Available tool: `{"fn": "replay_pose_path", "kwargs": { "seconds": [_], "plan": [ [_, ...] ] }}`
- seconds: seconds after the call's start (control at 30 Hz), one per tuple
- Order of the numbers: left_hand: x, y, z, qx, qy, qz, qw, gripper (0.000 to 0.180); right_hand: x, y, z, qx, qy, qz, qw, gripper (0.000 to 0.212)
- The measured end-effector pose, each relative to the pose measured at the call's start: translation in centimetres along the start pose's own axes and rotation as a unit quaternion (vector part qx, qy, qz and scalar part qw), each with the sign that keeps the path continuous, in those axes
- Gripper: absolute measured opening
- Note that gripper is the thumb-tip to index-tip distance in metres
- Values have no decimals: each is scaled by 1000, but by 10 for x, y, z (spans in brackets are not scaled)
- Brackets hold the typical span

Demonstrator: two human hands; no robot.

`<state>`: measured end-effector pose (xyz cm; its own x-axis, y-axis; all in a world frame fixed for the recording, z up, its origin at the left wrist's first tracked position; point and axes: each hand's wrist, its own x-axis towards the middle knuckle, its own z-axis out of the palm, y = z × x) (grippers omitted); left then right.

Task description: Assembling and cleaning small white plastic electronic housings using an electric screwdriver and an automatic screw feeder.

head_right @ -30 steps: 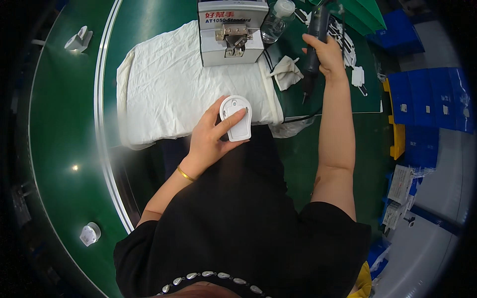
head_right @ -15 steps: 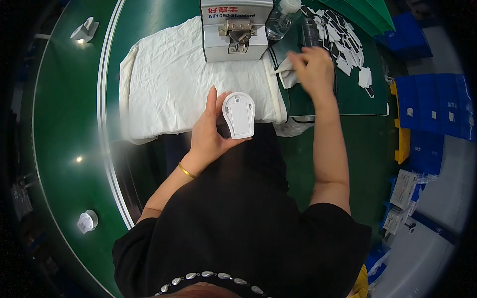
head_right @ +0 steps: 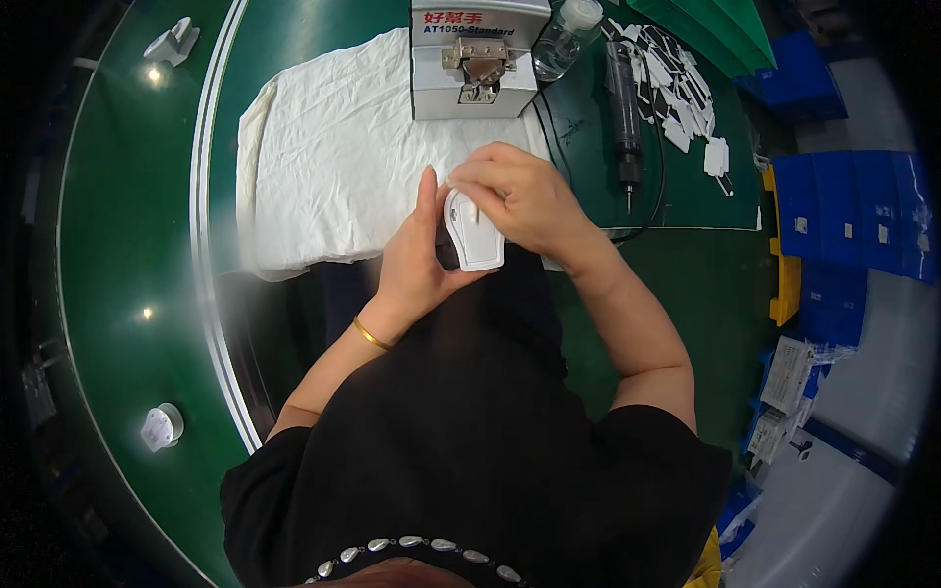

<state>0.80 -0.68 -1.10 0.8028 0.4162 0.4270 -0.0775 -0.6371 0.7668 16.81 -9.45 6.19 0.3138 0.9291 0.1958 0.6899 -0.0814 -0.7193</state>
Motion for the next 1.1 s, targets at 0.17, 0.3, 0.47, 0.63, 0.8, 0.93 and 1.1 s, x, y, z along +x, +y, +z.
{"fn": "replay_pose_path", "kwargs": {
  "seconds": [0.17,0.3,0.47,0.63,0.8,0.93,1.1],
  "plan": [
    [-2,-2,-2,19,12,21,1000,122,-8,7,-10,-36,9,19,999,13],
    [-2,2,-4,4,-7,-5,1000,117,-5,-8,-2,-67,19,34,997,13],
    [3,2,-3,-25,-8,-7,1000,118,-20,20,-11,57,45,81,994,13],
    [-3,-1,-4,-24,1,-16,1000,120,-70,-5,-7,-68,27,-22,997,19],
    [0,1,-4,-9,-8,-3,1000,116,-80,-15,11,-83,23,-118,989,27],
    [1,3,-6,10,6,5,1000,116,-98,13,10,-149,-21,-91,984,21],
    [1,-2,-2,-15,7,-1,1000,117,-99,3,27,-90,-12,-68,994,20]
  ]
}}
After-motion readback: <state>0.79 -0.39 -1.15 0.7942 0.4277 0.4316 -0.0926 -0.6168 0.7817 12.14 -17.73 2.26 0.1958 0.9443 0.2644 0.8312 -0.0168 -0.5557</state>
